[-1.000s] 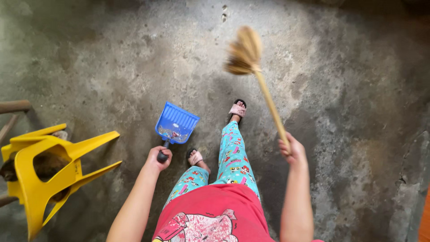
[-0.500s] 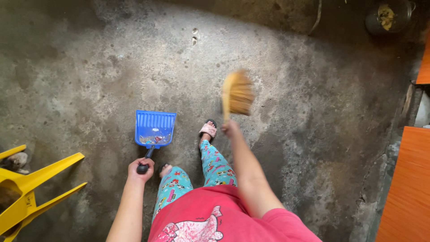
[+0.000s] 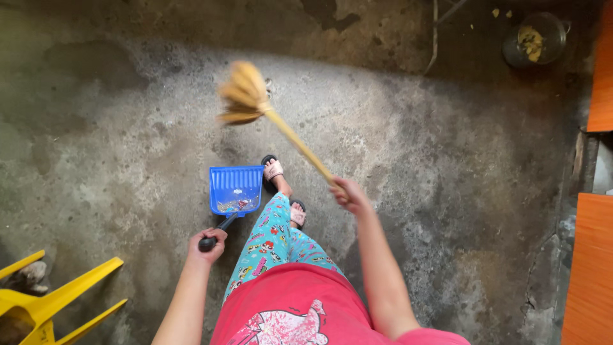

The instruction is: The person sweeps a concrete floor using a broom and dustpan, collecting debris into the dustpan. The person moves around the room, sweeping near furniture and a fan, while a cat and a puppy are present in the area.

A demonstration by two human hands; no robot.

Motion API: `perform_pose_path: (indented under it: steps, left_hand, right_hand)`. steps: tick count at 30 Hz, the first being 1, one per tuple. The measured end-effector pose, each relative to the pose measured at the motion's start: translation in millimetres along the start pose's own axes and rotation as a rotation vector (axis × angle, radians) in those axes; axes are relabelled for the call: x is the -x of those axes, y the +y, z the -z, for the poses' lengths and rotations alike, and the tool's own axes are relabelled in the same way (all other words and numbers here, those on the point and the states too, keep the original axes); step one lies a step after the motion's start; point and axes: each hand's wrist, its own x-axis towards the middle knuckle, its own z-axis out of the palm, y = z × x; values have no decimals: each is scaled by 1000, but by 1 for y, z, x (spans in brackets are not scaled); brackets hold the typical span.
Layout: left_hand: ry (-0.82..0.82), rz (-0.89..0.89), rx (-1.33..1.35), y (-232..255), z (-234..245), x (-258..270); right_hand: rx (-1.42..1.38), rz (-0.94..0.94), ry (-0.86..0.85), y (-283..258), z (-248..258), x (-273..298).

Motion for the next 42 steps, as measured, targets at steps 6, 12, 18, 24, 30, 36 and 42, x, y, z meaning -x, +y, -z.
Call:
perform_pose_path:
  steps: [6,12,18,24,30,36,42]
  left_hand:
    - [-15,9,-67,-12,-73,-45]
    - [-47,-6,-6,-10,-145,-78]
    - [-34,-1,38,11,-194,-76]
    - [0,-101,-19,17,-248,-76]
    - [-21,-205,17,-2,-287,-88]
    - [-183,-198,299,-38,-319,-123]
    - [-332,-168,529,-103,-335,-165]
  right_hand:
    - [161,386,630,-100,67,49]
    - [-179,363,841,-207,48,-76]
    - [222,85,560,-169,-74,-198]
    - [234,-290,94,-182,-182,-242]
    - [325,-175,-108,-353,-171,-225]
    - [719,284,247,-542,-182,-250]
    - [507,261,411,-607,-246,-372]
